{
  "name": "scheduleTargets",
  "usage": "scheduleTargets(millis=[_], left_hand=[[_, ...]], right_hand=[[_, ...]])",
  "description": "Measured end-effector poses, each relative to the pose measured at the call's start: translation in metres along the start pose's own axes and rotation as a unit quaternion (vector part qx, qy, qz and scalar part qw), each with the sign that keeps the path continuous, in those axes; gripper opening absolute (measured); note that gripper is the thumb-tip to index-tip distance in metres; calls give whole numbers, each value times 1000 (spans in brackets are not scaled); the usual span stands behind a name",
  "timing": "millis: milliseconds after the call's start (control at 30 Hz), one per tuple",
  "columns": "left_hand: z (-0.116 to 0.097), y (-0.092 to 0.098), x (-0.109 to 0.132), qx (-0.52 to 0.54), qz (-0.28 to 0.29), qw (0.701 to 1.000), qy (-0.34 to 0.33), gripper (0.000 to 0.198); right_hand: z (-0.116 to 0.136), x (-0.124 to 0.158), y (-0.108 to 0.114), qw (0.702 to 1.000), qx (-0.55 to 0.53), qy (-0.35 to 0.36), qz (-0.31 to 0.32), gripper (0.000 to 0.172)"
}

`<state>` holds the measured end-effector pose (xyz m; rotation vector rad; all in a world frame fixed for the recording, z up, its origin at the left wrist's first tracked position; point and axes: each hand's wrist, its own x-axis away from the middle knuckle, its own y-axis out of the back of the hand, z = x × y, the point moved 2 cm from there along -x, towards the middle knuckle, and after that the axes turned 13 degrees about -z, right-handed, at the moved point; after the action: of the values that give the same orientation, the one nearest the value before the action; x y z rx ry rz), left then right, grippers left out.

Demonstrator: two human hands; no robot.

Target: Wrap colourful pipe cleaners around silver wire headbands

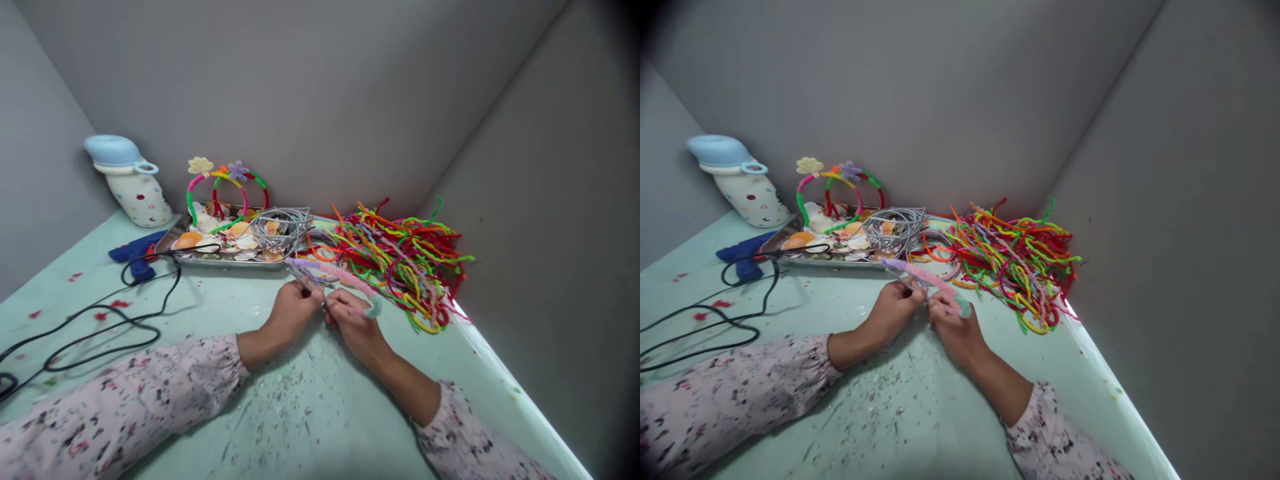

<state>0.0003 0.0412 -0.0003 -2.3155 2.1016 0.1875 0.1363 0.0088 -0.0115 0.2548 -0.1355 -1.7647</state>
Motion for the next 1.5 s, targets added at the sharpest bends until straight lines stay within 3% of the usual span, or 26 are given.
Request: scheduleTargets(millis=[267, 500, 700, 867, 1000, 1167, 1500], left_hand=[[-3, 1, 3, 32, 52, 998, -23, 27], [-4, 5, 0, 27, -20, 999, 22, 25], [-2, 7, 0, 46, -3, 995, 87, 29], [0, 7, 0, 74, -3, 994, 82, 33], [-7, 4, 3, 113, 57, 991, 34, 24], [-15, 1, 9, 155, 123, 979, 38, 27], [-3, -2, 8, 130, 133, 982, 2, 13]], right_hand=[[0, -6, 0, 999, -27, -44, -9, 21], [-3, -7, -1, 999, -36, -33, 9, 19], [7, -4, 1, 998, -30, -42, 27, 17], [6, -4, 0, 997, -45, -55, 34, 18], [4, -6, 2, 994, -81, -68, 9, 16], [0, -9, 4, 990, -121, -70, -12, 20], [2, -9, 3, 988, -137, -71, 12, 17]])
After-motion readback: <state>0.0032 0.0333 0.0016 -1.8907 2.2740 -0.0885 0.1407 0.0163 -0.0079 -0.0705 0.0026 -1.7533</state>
